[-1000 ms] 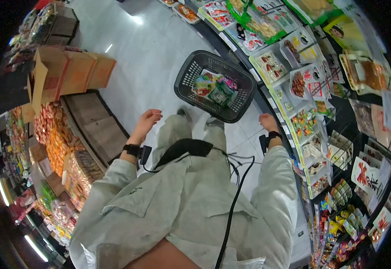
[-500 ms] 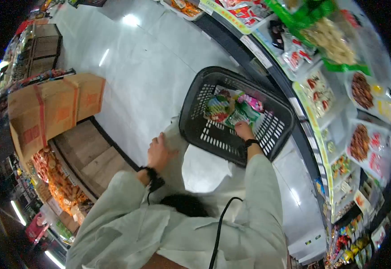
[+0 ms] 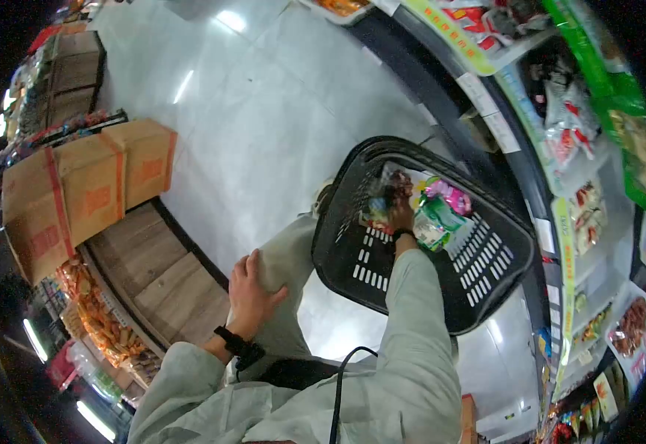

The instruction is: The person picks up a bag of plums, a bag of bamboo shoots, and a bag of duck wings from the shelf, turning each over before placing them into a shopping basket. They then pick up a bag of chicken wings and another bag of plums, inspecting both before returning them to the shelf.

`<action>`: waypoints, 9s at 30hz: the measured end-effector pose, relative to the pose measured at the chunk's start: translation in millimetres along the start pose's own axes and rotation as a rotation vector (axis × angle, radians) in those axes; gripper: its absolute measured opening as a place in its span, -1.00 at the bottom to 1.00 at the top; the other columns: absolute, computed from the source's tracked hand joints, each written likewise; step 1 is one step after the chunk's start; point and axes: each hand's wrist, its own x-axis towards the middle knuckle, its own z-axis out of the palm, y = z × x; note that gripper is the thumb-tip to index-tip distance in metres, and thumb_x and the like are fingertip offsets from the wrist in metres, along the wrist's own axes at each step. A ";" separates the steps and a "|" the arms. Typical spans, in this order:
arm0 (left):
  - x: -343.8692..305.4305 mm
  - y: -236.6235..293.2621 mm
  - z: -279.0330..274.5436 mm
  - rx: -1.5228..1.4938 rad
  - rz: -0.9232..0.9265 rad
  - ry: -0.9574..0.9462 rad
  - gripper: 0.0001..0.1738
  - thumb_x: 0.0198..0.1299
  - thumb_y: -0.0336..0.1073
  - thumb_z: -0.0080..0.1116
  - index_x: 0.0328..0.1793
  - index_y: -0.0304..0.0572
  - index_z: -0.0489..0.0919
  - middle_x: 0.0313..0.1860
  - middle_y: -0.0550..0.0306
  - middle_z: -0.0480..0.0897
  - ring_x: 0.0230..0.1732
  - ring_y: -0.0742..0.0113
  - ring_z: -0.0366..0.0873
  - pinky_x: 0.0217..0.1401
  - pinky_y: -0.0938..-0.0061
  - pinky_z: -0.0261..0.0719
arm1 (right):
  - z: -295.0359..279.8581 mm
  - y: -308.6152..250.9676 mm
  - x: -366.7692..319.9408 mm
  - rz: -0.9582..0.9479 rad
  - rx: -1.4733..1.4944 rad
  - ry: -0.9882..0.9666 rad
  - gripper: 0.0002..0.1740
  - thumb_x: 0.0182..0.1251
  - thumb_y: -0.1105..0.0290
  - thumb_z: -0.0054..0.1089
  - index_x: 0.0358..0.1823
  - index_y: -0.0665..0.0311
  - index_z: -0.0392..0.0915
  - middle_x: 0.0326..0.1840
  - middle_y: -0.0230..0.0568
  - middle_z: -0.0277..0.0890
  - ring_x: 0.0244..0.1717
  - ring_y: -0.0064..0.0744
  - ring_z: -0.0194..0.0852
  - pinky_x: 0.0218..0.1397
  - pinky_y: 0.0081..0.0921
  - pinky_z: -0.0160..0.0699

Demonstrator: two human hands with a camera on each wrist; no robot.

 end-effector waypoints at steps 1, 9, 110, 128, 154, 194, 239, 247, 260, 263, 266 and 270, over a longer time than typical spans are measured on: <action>0.4 1.3 -2.5 -0.008 0.009 -0.011 0.05 -0.14 0.00 0.49 0.51 -0.12 0.27 0.35 -0.20 0.38 0.34 -0.14 0.36 0.36 0.04 0.37 | 3.6 -1.0 -14.2 0.057 0.144 0.061 -0.46 0.52 -0.05 -0.05 0.33 0.10 0.53 0.23 -0.28 0.52 0.02 -0.21 0.55 0.12 -0.03 0.50; -16.3 -23.3 -16.2 0.115 0.219 -0.236 -0.10 0.01 -0.01 0.40 0.47 -0.18 0.31 0.30 -0.26 0.43 0.27 -0.25 0.43 0.29 0.01 0.45 | -364.9 44.0 -239.6 0.686 1.524 0.008 -0.70 0.35 0.29 0.25 0.02 0.28 0.59 -0.01 0.02 0.65 0.06 -0.04 0.62 0.12 -0.26 0.53; -571.2 -35.5 -148.6 0.482 2.133 -0.945 -0.51 0.23 0.04 0.24 0.08 -0.21 0.61 -0.11 -0.18 0.69 -0.08 -0.13 0.66 -0.04 0.14 0.60 | -636.6 -516.5 -801.2 1.928 1.490 1.549 -0.81 0.35 0.46 0.29 -0.08 0.37 0.56 -0.25 -0.33 0.61 -0.17 -0.57 0.54 -0.02 -0.53 0.55; -628.8 192.8 -128.7 -0.655 1.426 -1.504 -0.45 0.44 -0.43 0.12 0.51 -0.35 0.28 0.24 0.14 0.56 0.23 0.42 0.51 0.33 0.41 0.49 | -581.8 -232.2 -969.9 1.617 1.544 2.100 -0.67 0.45 0.38 0.24 0.17 0.34 0.54 -0.12 -0.49 0.57 -0.13 -0.67 0.44 0.01 -0.62 0.41; -674.7 328.9 -87.9 -0.385 1.266 -0.540 -0.53 0.32 0.02 0.26 0.02 -0.29 0.58 -0.29 -0.04 0.73 -0.26 0.11 0.71 -0.17 0.34 0.60 | -455.1 60.7 -1054.4 0.947 1.837 1.447 -0.83 0.45 0.33 0.23 -0.13 0.28 0.61 -0.28 -0.52 0.51 -0.23 -0.74 0.38 -0.15 -0.68 0.36; -324.6 -81.9 -330.0 -1.704 0.173 0.417 -0.75 0.51 -0.26 0.03 0.06 -0.30 0.59 -0.29 0.37 0.62 -0.24 0.64 0.49 -0.16 0.66 0.45 | -857.4 -6.0 -417.1 -0.462 1.829 0.158 -0.64 0.50 0.53 0.11 0.26 0.47 0.47 0.18 -0.25 0.61 0.17 -0.60 0.51 0.24 -0.61 0.44; 415.4 -111.0 -750.2 -1.171 0.500 -0.118 -0.73 0.46 -0.24 0.08 -0.02 -0.35 0.57 -0.34 0.22 0.57 -0.25 0.46 0.48 -0.17 0.50 0.47 | -1149.0 227.4 197.7 0.068 1.651 0.521 -0.73 0.42 0.36 0.24 0.05 0.33 0.56 -0.35 -0.43 0.50 -0.31 -0.66 0.39 -0.22 -0.55 0.40; 583.2 -86.9 -766.7 -0.916 0.805 -0.307 -0.65 0.46 -0.10 0.01 -0.05 -0.26 0.58 -0.30 0.16 0.58 -0.29 0.36 0.49 -0.21 0.41 0.48 | -1158.1 229.8 266.7 0.482 1.639 0.605 -0.66 0.45 0.16 0.23 -0.06 0.35 0.58 -0.44 -0.39 0.48 -0.44 -0.60 0.28 -0.37 -0.52 0.28; 702.9 11.4 -748.6 -0.473 0.983 -0.396 -0.47 0.40 0.08 -0.04 -0.01 -0.29 0.63 -0.07 -0.27 0.67 0.05 -0.25 0.59 0.06 0.07 0.53 | -1119.1 245.8 318.5 0.997 1.781 0.490 -0.60 0.45 0.12 0.18 0.03 0.33 0.56 -0.23 -0.22 0.62 -0.30 -0.51 0.55 -0.25 -0.49 0.52; 704.7 31.3 -749.4 -0.442 0.937 -0.497 -0.45 0.40 0.11 -0.05 -0.01 -0.30 0.62 -0.05 -0.29 0.67 0.06 -0.30 0.58 0.08 0.02 0.51 | -1115.8 263.4 328.1 1.035 1.819 0.547 -0.56 0.45 0.08 0.15 0.11 0.30 0.55 -0.15 -0.12 0.65 -0.25 -0.34 0.62 -0.17 -0.40 0.55; 707.0 49.2 -751.9 -0.363 0.932 -0.411 -0.40 0.40 0.16 -0.07 -0.04 -0.34 0.58 -0.07 -0.36 0.65 0.04 -0.35 0.57 0.06 -0.03 0.50 | -1073.1 284.8 351.8 1.079 1.739 0.627 -0.60 0.47 0.10 0.15 0.08 0.29 0.51 0.01 -0.20 0.55 -0.04 -0.46 0.53 -0.06 -0.45 0.59; 719.3 70.8 -754.3 -0.371 1.000 -0.302 -0.38 0.43 0.20 -0.06 -0.08 -0.36 0.51 -0.13 -0.38 0.62 -0.06 -0.35 0.56 -0.04 -0.03 0.47 | -1072.0 299.0 366.9 1.136 1.880 0.712 -0.58 0.48 0.04 0.15 0.07 0.25 0.46 0.07 -0.25 0.50 0.03 -0.47 0.50 0.04 -0.49 0.59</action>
